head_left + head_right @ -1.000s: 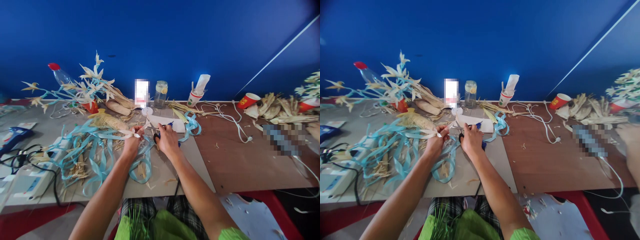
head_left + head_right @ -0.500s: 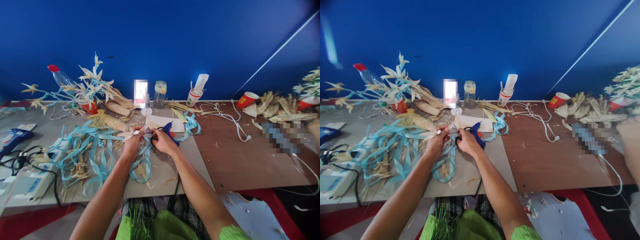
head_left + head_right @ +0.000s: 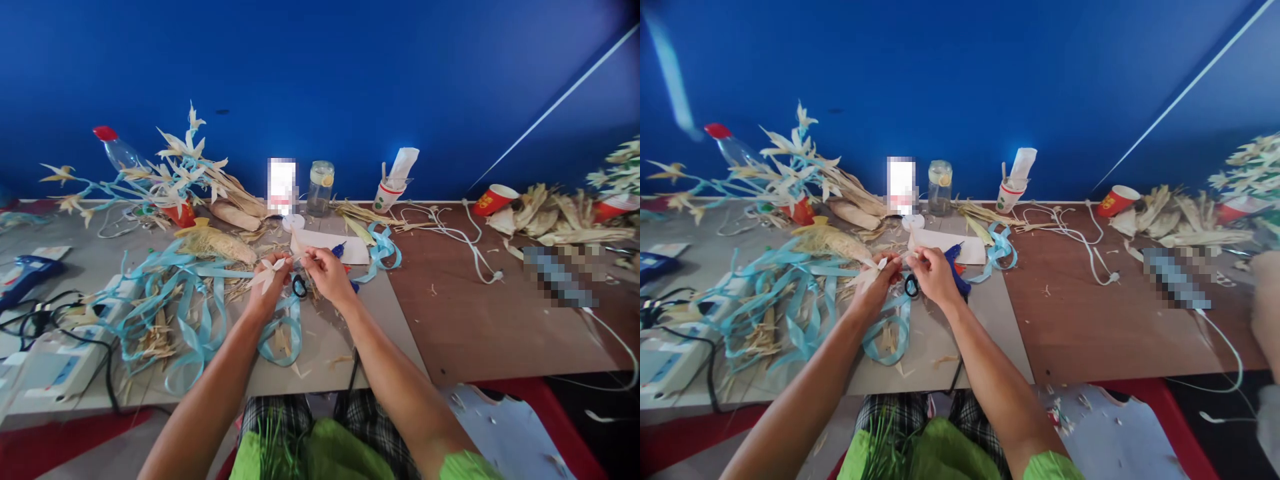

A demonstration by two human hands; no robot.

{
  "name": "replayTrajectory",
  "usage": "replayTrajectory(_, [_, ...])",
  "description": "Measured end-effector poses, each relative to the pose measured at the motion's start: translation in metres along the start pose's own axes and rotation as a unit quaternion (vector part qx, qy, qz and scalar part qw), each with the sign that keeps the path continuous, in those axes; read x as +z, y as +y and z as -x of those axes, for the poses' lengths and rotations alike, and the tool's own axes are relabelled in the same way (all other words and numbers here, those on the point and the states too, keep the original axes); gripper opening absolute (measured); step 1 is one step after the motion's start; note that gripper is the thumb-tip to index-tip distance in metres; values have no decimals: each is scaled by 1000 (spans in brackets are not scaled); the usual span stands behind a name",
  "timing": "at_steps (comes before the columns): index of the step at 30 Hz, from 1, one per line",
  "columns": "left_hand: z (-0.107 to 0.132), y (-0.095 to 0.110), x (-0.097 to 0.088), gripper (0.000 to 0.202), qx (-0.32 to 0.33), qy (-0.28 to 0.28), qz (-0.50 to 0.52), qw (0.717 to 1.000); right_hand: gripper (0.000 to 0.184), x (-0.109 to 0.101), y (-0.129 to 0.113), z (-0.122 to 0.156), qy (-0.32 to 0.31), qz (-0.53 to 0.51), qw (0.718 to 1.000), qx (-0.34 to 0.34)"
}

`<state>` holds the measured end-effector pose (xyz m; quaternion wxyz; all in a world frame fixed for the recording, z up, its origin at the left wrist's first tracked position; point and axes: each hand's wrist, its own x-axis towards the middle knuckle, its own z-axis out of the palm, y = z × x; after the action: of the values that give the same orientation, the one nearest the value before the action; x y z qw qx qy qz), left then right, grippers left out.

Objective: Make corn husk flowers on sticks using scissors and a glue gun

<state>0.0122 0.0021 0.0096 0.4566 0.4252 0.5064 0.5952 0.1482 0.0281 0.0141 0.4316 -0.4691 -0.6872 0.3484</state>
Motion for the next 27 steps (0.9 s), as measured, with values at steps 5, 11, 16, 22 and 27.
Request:
replayTrajectory(5, [8, 7, 7, 22, -15, -52, -42, 998, 22, 3, 0, -2, 8, -71, 997, 1])
replayTrajectory(11, [7, 5, 10, 29, -34, -53, -16, 998, 26, -6, -1, -7, 118, -197, 971, 64])
replayTrajectory(16, [4, -4, 4, 25, 3, -42, -65, 997, 25, -6, -13, 0, -36, -259, 963, 61])
replayTrajectory(22, [2, -7, 0, 21, 100, -45, -131, 985, 19, 0, -22, 9, -118, -219, 969, 15])
replayTrajectory(27, [6, 1, 8, 27, 40, -74, -81, 993, 19, -5, -22, 5, -80, -178, 981, 13])
